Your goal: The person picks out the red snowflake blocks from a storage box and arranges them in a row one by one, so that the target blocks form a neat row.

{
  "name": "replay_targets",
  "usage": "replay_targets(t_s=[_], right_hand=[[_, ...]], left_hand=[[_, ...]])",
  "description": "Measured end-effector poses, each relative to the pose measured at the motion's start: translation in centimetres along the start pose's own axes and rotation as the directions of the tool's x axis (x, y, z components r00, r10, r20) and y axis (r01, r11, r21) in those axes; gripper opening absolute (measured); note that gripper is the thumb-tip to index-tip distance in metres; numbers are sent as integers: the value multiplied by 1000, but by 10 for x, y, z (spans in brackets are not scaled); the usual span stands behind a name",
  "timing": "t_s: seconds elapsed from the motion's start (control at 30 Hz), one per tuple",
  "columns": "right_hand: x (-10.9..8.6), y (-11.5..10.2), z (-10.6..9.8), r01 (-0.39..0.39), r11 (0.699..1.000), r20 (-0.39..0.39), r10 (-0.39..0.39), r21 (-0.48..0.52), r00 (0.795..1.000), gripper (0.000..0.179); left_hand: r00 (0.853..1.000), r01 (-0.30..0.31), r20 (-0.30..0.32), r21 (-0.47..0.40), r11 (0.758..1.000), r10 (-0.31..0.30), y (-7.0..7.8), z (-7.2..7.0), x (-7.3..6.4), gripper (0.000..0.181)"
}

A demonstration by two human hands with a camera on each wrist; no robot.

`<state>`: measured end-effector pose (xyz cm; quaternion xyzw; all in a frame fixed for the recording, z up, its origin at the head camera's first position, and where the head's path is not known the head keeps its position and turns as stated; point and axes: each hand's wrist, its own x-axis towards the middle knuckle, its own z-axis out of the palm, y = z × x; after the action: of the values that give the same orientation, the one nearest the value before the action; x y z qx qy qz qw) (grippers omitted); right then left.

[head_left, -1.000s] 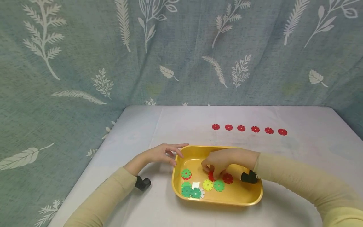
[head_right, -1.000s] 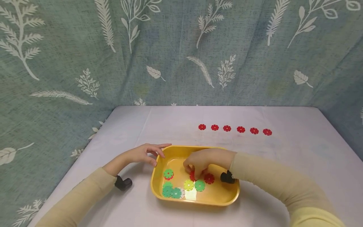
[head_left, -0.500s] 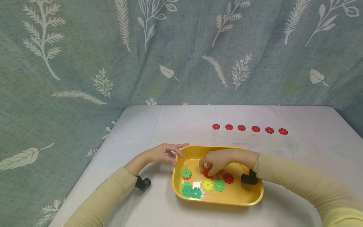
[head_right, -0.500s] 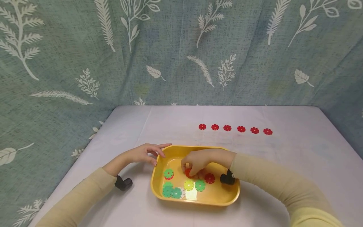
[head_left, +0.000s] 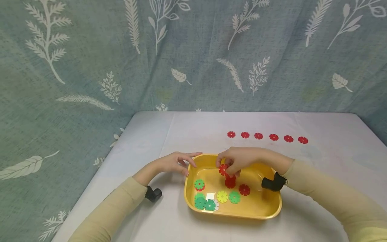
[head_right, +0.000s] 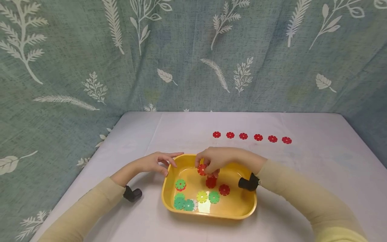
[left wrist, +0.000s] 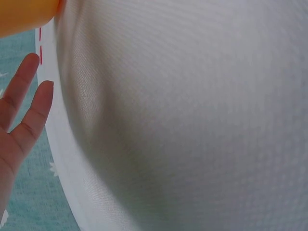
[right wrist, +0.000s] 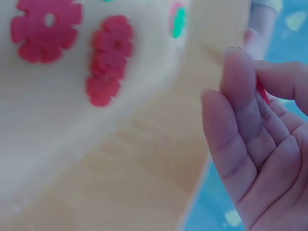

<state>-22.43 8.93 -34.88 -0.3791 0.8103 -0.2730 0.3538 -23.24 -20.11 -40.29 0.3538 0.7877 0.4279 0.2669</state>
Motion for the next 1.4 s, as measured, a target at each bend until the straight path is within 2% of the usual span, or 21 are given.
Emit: replay_targets(t_s=[0.2,0.4,0.53,0.63,0.7,0.77,0.9,1.1,1.27,1.3,1.4], right_hand=[[-19,3,-16,30,1000,-77,-29,9,997,27],[-44,16,-32,49,995,-176,-33,85,984,29],[-62,30,-40,59,992,-253,-30,109,967,28],[-78,40,-46,27,990,-329,20,137,944,27],[-88,47,-50,0,986,-390,66,166,918,29],[-98,54,-54,-28,981,-452,115,194,884,33],[-119,72,-61,-85,962,-557,220,258,801,42],[-146,101,-66,-180,941,-646,329,287,689,50],[-162,129,-67,-244,925,-681,379,291,627,56],[-165,140,-67,-248,923,-691,385,295,612,55],[-173,155,-67,-264,906,-688,423,331,590,57]], left_hand=[[1000,3,-1,-2,1000,-3,1,0,1,34],[1000,-7,3,-8,1000,7,1,1,1,35],[1000,-6,0,-2,1000,6,1,1,1,36],[1000,-9,0,-2,1000,9,0,1,1,36],[1000,-14,0,-4,1000,14,0,1,1,37],[1000,-14,-1,-7,1000,14,0,1,1,37],[1000,-11,-1,-12,1000,11,-1,1,1,36],[1000,-1,-3,-15,1000,1,-3,0,2,36],[1000,-3,1,-14,1000,3,-3,0,2,38],[1000,-3,1,-13,1000,3,-3,0,2,39],[1000,-8,3,-10,1000,8,-2,0,2,39]])
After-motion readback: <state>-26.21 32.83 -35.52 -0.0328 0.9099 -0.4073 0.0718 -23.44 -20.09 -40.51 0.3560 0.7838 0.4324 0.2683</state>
